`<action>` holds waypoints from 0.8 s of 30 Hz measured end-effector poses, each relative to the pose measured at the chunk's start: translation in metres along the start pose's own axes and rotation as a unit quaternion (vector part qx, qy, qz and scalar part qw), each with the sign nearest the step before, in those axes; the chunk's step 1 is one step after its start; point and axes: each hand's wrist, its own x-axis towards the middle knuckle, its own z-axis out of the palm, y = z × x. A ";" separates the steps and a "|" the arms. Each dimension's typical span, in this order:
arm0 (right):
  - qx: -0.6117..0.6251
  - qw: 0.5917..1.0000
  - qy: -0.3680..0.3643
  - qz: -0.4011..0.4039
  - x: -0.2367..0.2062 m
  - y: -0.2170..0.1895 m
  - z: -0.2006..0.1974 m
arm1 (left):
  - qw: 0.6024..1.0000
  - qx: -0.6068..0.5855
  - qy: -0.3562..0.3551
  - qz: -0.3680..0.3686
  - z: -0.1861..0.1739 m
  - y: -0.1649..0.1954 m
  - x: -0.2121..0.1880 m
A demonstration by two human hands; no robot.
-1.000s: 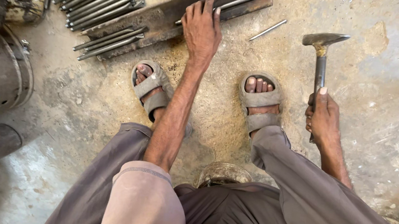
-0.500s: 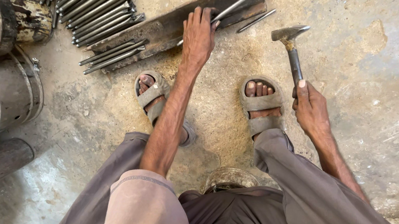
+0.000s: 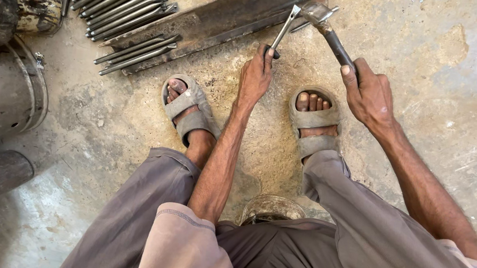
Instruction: The person sits on the floor and repeatedly picks up metal rods, places them on a wooden block, and strikes them with a hammer to shape the ends. The person handles multiple rods one at a time, striking each several times before setting it aside.
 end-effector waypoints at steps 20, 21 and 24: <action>0.249 0.900 0.185 -0.306 0.000 -0.010 0.016 | 0.998 0.008 -0.021 -0.060 -0.002 0.000 -0.001; 0.197 0.913 0.190 -0.303 0.006 -0.008 0.024 | 0.997 0.021 -0.030 -0.074 -0.004 0.002 -0.001; -0.001 0.966 0.141 -0.216 0.020 0.003 0.034 | 0.998 0.022 -0.012 -0.050 -0.007 0.009 0.000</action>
